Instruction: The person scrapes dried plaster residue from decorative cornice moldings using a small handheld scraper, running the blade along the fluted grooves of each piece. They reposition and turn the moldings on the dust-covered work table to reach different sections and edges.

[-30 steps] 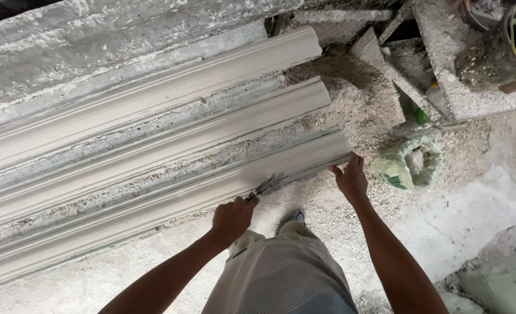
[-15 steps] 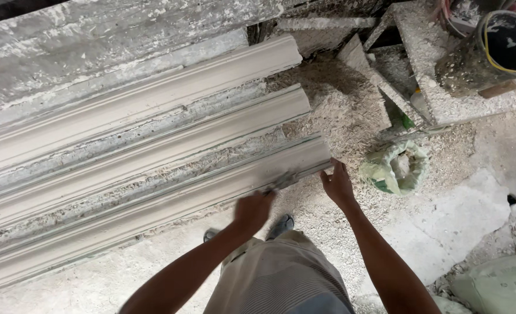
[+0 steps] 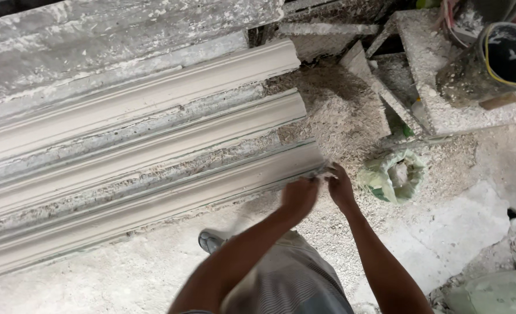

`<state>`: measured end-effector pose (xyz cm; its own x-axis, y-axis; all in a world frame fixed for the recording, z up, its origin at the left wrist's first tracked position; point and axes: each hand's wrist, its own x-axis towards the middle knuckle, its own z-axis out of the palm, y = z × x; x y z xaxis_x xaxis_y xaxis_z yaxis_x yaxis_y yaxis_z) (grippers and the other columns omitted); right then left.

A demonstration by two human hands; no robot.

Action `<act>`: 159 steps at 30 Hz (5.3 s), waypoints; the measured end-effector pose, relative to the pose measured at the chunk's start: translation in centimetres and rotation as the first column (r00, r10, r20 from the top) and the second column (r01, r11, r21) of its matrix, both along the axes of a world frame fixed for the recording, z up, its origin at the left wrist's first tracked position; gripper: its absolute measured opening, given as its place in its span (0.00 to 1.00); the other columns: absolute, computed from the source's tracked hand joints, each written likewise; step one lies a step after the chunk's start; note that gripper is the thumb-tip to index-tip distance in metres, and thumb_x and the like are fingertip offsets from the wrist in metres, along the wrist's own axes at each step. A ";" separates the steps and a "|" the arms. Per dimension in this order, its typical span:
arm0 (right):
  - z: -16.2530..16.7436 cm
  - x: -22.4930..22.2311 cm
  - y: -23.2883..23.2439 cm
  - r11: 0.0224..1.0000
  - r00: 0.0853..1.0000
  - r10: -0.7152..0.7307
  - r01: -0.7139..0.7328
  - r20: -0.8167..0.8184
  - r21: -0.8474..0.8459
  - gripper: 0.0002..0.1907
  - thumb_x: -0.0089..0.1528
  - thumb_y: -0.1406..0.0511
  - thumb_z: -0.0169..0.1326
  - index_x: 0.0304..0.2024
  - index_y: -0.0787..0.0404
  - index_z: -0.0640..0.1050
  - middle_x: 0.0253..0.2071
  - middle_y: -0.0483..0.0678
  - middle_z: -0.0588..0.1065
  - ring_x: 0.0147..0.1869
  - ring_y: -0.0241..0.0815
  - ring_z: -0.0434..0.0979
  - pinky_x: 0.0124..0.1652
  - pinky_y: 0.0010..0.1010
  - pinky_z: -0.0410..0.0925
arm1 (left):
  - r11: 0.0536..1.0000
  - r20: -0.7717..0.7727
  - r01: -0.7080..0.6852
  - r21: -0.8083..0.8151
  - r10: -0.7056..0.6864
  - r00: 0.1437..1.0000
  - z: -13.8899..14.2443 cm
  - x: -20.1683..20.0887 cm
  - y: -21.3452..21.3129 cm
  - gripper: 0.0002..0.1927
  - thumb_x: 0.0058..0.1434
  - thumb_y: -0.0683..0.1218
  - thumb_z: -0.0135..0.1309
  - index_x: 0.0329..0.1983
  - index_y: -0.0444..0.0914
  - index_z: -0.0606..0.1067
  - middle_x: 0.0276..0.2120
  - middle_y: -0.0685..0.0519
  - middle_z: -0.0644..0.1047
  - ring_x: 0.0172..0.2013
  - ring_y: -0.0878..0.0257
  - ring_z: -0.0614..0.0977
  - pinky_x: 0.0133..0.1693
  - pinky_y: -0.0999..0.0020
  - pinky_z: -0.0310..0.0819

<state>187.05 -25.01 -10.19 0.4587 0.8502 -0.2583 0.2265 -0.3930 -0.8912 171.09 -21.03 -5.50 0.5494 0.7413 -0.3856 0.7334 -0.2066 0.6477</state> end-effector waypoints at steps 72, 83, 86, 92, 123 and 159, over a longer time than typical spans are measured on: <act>7.3 -135.7 10.8 -0.516 -0.457 0.836 -0.844 -0.306 -0.150 0.12 0.69 0.61 0.52 0.41 0.63 0.78 0.29 0.43 0.76 0.36 0.32 0.76 0.42 0.29 0.72 | -0.593 0.150 -0.379 -0.710 0.399 -0.905 -1.3 -124.8 -17.4 0.24 0.66 0.46 0.51 0.65 0.37 0.68 0.24 0.48 0.79 0.16 0.61 0.75 0.20 0.64 0.67; 3.8 -158.9 8.6 -0.385 -0.359 0.867 -0.923 -0.346 -0.006 0.13 0.68 0.63 0.52 0.50 0.64 0.79 0.34 0.45 0.79 0.40 0.32 0.80 0.45 0.26 0.74 | -0.534 0.354 -0.521 -0.666 0.388 -0.851 -2.8 -148.3 -15.7 0.19 0.64 0.46 0.54 0.57 0.35 0.73 0.25 0.43 0.81 0.17 0.60 0.78 0.20 0.63 0.70; 4.1 -164.3 7.2 -0.374 -0.361 0.856 -0.927 -0.370 0.040 0.13 0.68 0.63 0.52 0.51 0.64 0.78 0.36 0.45 0.79 0.42 0.32 0.81 0.47 0.26 0.75 | -0.474 0.311 -0.621 -0.624 0.578 -0.754 -2.0 -155.9 -15.9 0.18 0.65 0.48 0.53 0.56 0.36 0.71 0.29 0.44 0.84 0.22 0.62 0.81 0.24 0.65 0.73; 6.6 -169.1 6.5 -0.245 -0.255 0.911 -0.967 -0.323 0.074 0.16 0.70 0.63 0.50 0.57 0.65 0.74 0.48 0.49 0.76 0.50 0.34 0.76 0.49 0.27 0.73 | -0.262 0.318 -0.824 -0.503 0.831 -0.457 -0.3 -166.1 -15.0 0.15 0.66 0.48 0.51 0.51 0.34 0.69 0.35 0.44 0.86 0.30 0.62 0.84 0.31 0.67 0.78; 14.0 -181.2 43.2 0.210 -0.010 0.939 -0.777 0.345 -0.593 0.24 0.61 0.56 0.56 0.61 0.40 0.76 0.38 0.49 0.84 0.39 0.47 0.83 0.44 0.38 0.74 | 0.594 0.042 -0.452 0.666 0.575 0.817 -0.6 -180.9 29.6 0.10 0.61 0.45 0.53 0.41 0.36 0.79 0.40 0.45 0.79 0.46 0.51 0.77 0.49 0.53 0.69; 12.0 -203.0 46.2 0.046 -0.073 0.962 -0.906 0.263 -0.422 0.28 0.60 0.63 0.55 0.64 0.46 0.73 0.52 0.50 0.80 0.49 0.54 0.81 0.47 0.44 0.73 | 0.687 -0.130 -0.540 0.486 0.668 0.732 0.3 -202.8 30.8 0.16 0.67 0.43 0.54 0.57 0.32 0.73 0.58 0.38 0.75 0.58 0.48 0.78 0.62 0.55 0.70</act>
<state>-15.92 21.16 1.76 -0.6954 0.5503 -0.4621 0.7118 0.4394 -0.5480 -31.71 9.81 -5.17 -0.1580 0.9864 -0.0441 0.9172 0.1632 0.3634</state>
